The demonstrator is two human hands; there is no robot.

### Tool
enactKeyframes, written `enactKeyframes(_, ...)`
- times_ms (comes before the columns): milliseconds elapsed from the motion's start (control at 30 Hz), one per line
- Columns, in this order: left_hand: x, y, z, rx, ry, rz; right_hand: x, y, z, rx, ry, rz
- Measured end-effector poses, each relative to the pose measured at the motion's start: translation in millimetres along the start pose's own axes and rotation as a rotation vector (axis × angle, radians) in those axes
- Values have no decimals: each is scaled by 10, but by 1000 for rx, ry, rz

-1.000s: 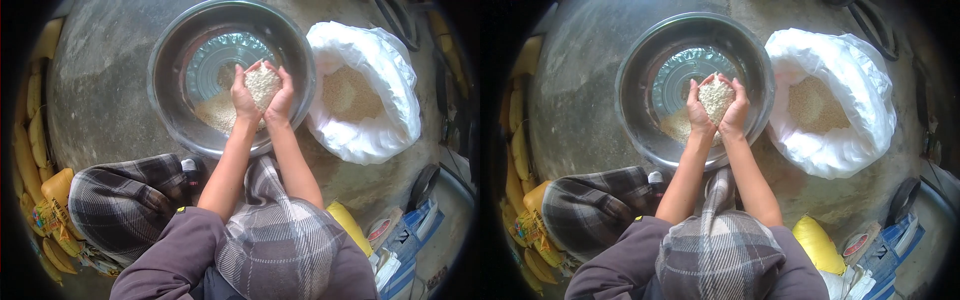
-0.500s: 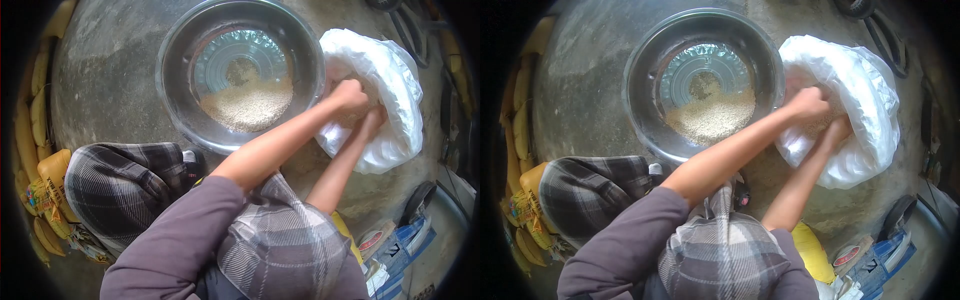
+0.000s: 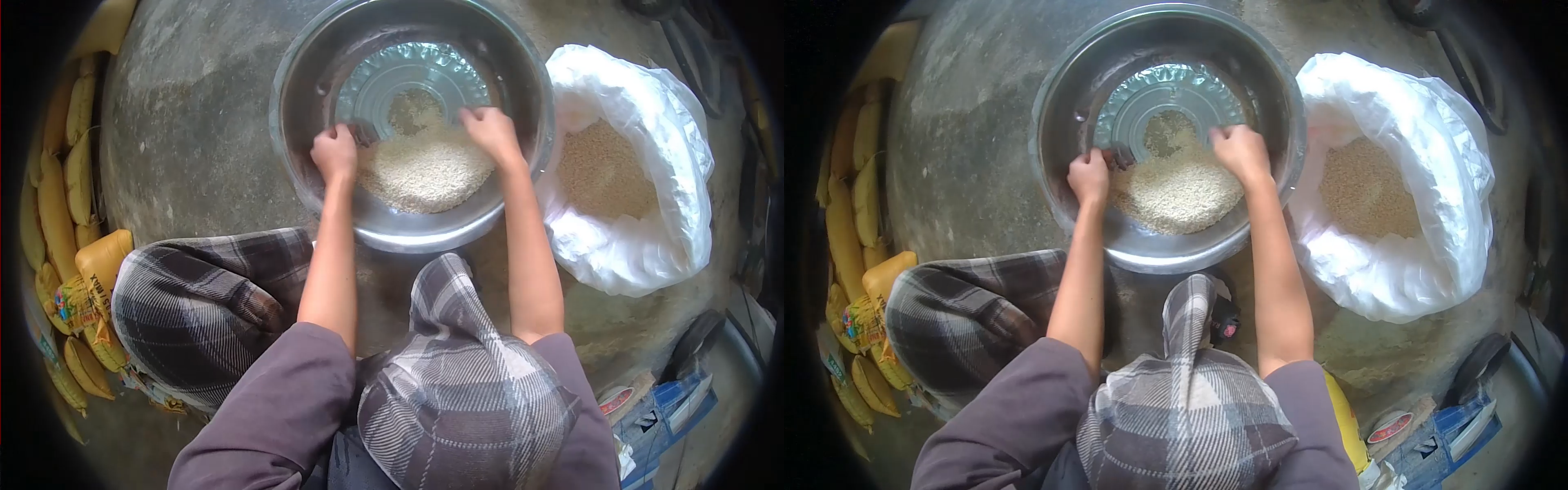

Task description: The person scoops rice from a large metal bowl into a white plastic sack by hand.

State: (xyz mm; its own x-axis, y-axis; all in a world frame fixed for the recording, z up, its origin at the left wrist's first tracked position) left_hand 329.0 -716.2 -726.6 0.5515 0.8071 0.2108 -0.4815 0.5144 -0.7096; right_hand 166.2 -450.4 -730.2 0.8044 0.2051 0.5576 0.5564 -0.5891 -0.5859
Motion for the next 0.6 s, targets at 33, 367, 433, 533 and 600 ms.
enactKeyframes(33,79,73,-185,21,-113,48,-58,-37,157,-11,126,90)
enactKeyframes(367,934,1101,-100,1094,-535,50,713,563,473,-1023,435,385)
enactKeyframes(433,960,1303,-122,1248,-572,-48,735,638,487,-1134,456,412)
enactKeyframes(533,1058,1464,107,1525,-629,-213,710,751,487,-1390,494,368)
enactKeyframes(600,1119,1543,261,1645,-657,-291,716,782,418,-1529,517,305)
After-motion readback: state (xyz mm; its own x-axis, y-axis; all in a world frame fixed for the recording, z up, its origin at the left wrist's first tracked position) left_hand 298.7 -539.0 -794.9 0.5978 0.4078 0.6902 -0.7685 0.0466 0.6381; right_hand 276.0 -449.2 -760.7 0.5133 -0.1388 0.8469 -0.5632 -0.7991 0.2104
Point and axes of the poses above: each hand's wrist, its own x-axis away from the middle knuckle, its own y-axis out of the palm, z = x × y, the point moved 9 cm from there along -x, towards the middle knuckle, and after that the axes turned 9 degrees about y, right-handed, at the moved point
